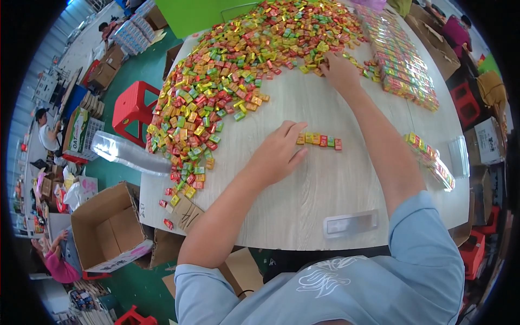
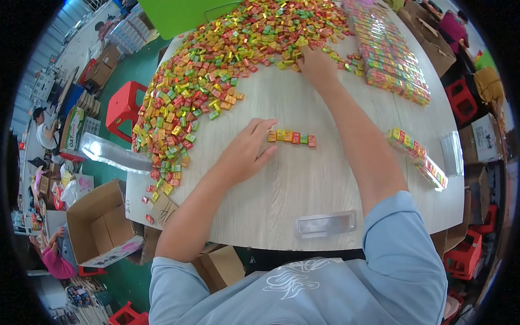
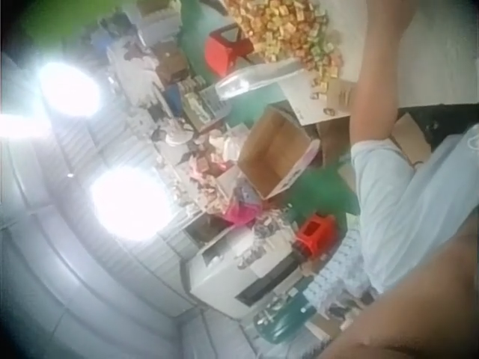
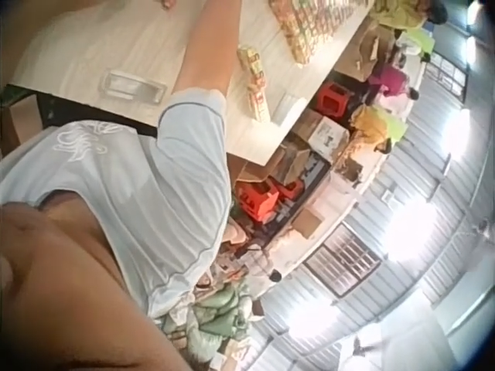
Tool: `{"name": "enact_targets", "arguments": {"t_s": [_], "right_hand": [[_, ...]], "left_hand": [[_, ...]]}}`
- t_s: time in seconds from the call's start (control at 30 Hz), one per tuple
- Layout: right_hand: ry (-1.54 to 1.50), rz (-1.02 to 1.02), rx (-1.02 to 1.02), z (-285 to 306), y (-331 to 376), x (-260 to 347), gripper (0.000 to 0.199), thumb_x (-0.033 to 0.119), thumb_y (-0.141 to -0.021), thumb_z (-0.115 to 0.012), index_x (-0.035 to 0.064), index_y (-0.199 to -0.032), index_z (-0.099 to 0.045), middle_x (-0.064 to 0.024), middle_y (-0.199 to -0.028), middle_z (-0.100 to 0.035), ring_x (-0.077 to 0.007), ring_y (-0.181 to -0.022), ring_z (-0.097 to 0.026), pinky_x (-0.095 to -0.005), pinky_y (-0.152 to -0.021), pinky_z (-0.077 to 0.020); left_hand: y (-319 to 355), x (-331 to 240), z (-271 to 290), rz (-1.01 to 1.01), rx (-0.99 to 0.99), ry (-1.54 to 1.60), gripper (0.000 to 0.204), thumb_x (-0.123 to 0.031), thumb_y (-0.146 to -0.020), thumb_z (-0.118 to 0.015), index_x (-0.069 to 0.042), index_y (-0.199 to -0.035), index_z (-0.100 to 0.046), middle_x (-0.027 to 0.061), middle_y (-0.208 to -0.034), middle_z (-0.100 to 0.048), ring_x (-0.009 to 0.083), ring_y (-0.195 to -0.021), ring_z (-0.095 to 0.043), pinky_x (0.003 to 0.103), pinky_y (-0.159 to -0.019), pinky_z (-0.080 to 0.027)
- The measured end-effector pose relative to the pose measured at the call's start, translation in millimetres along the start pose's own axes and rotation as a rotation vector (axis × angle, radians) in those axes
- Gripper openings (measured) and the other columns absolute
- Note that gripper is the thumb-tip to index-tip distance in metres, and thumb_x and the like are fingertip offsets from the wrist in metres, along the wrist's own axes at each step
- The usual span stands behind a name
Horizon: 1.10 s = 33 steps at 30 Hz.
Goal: Sorting and stacking small colorful rectangular packages into neat rows on a table.
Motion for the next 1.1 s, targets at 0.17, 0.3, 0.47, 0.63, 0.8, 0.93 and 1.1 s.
{"name": "enact_targets", "arguments": {"t_s": [0.17,0.3,0.47,0.63,0.8,0.93,1.1], "right_hand": [[-0.177,0.139,-0.036,13.8,19.8,-7.4,0.024,0.026,-0.097,-0.069,0.0055,-0.107,-0.066,-0.0110,-0.102,-0.071,-0.0319,-0.092,-0.071,-0.0464,-0.079,-0.0555],[-0.396,0.339,0.145,75.8,89.8,25.5,0.013,0.013,-0.094,-0.070,0.0052,-0.103,-0.064,-0.0091,-0.099,-0.068,-0.0278,-0.093,-0.066,-0.0390,-0.082,-0.0538],[-0.364,0.360,0.298,121.6,162.7,3.8,0.013,0.009,-0.092,-0.070,0.0059,-0.102,-0.063,-0.0088,-0.102,-0.066,-0.0265,-0.095,-0.064,-0.0371,-0.084,-0.0527],[-0.079,0.213,0.159,113.2,175.9,-34.4,0.013,0.010,-0.092,-0.070,0.0067,-0.104,-0.064,-0.0091,-0.107,-0.066,-0.0298,-0.103,-0.065,-0.0421,-0.088,-0.0529],[0.059,0.190,0.045,108.7,142.1,-29.8,0.017,0.017,-0.095,-0.066,0.0087,-0.110,-0.065,-0.0100,-0.114,-0.065,-0.0331,-0.108,-0.065,-0.0467,-0.094,-0.0520],[-0.019,0.150,0.159,78.6,97.8,-22.6,0.029,0.019,-0.095,-0.066,0.0108,-0.122,-0.065,-0.0145,-0.121,-0.065,-0.0358,-0.114,-0.064,-0.0488,-0.096,-0.0525],[-0.047,0.128,0.177,33.2,51.0,0.0,0.040,0.021,-0.096,-0.064,0.0117,-0.135,-0.062,-0.0199,-0.129,-0.064,-0.0391,-0.120,-0.063,-0.0522,-0.098,-0.0530]], "left_hand": [[-0.5,3.7,-0.7,-0.008,-0.013,0.003,0.052,-0.017,-0.096,-0.068,0.001,-0.140,-0.048,0.0221,-0.126,-0.055,0.0424,-0.113,-0.059,0.048,-0.097,-0.051],[3.8,6.7,2.9,0.018,-0.009,-0.031,0.052,-0.018,-0.095,-0.069,0.000,-0.140,-0.049,0.0220,-0.126,-0.055,0.0424,-0.114,-0.059,0.048,-0.097,-0.051],[-0.2,4.8,-4.7,-0.008,0.000,-0.047,0.052,-0.018,-0.096,-0.068,0.000,-0.140,-0.049,0.0214,-0.127,-0.055,0.0420,-0.116,-0.058,0.048,-0.099,-0.049],[0.4,4.0,-7.9,-0.009,-0.001,-0.102,0.052,-0.018,-0.096,-0.068,0.000,-0.141,-0.049,0.0212,-0.129,-0.055,0.0412,-0.120,-0.057,0.047,-0.102,-0.048],[3.5,3.7,-7.0,0.018,-0.014,-0.151,0.055,-0.018,-0.095,-0.068,0.000,-0.143,-0.048,0.0217,-0.133,-0.054,0.0409,-0.123,-0.055,0.047,-0.106,-0.046],[4.0,1.4,-7.4,-0.007,-0.033,-0.171,0.055,-0.018,-0.094,-0.069,0.000,-0.143,-0.048,0.0216,-0.133,-0.054,0.0408,-0.124,-0.055,0.047,-0.106,-0.046],[7.5,-0.1,-8.4,0.003,-0.003,-0.124,0.056,-0.016,-0.094,-0.069,-0.001,-0.143,-0.047,0.0219,-0.131,-0.054,0.0414,-0.123,-0.055,0.047,-0.105,-0.047]]}}
Point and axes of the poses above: each hand's wrist, its own y-axis away from the middle knuckle, its own z-axis out of the back of the hand, x = y × z, the point moved 6 cm from there along -y, towards the middle knuckle
